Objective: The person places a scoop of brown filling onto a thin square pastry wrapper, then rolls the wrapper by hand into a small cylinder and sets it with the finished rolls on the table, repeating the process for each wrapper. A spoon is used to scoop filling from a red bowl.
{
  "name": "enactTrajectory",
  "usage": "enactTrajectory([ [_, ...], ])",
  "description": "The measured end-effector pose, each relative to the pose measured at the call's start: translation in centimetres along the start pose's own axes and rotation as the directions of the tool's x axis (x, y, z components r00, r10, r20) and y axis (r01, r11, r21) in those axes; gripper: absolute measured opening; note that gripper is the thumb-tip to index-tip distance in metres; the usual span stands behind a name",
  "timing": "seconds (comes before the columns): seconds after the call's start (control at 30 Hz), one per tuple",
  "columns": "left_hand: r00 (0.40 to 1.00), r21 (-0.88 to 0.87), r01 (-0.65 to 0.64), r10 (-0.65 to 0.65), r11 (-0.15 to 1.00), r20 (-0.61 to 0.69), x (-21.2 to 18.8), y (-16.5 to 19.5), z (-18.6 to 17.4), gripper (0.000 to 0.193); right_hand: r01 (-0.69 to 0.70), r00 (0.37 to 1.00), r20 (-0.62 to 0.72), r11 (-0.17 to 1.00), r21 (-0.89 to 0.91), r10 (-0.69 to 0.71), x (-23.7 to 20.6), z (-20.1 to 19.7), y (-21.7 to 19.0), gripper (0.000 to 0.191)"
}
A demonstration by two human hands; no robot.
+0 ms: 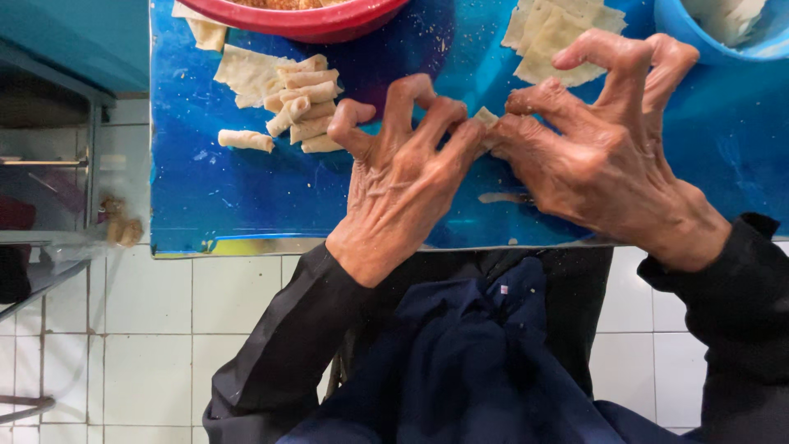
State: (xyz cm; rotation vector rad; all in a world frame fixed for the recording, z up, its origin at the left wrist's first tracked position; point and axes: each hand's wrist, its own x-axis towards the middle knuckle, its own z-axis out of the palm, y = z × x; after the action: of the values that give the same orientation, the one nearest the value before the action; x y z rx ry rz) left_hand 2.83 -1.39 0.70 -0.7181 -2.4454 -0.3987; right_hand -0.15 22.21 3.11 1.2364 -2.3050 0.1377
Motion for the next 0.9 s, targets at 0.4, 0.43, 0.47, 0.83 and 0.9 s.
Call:
enactTrajectory([
  [0.4, 0.999, 0.127, -0.008, 0.014, 0.992, -0.051, -0.2, 0.2, 0.6, 0.02, 0.022, 0.999, -0.031, 0.987, -0.158, -0.027, 0.1, 0.4, -0.3, 0.014],
  [0.43, 0.999, 0.135, -0.009, 0.016, 0.991, -0.046, -0.3, 0.3, 0.5, 0.019, 0.017, 0.999, -0.031, 0.984, -0.177, -0.023, 0.1, 0.4, -0.3, 0.014],
  [0.47, 0.999, 0.145, -0.011, 0.017, 0.989, -0.045, -0.4, 0.4, 0.4, 0.019, 0.012, 0.999, -0.031, 0.981, -0.196, -0.019, 0.0, 0.4, -0.3, 0.015],
  [0.83, 1.0, 0.146, 0.017, -0.016, 0.989, -0.01, 0.4, 0.6, -0.4, 0.031, 0.029, 1.0, 0.011, 0.977, -0.209, -0.027, -0.4, -0.1, -0.2, 0.022],
  [0.9, 0.999, 0.19, 0.042, -0.037, 0.981, -0.027, 0.3, 0.6, -0.4, 0.036, 0.064, 0.998, 0.045, 0.951, -0.302, -0.053, -0.4, -0.1, 0.0, 0.026],
])
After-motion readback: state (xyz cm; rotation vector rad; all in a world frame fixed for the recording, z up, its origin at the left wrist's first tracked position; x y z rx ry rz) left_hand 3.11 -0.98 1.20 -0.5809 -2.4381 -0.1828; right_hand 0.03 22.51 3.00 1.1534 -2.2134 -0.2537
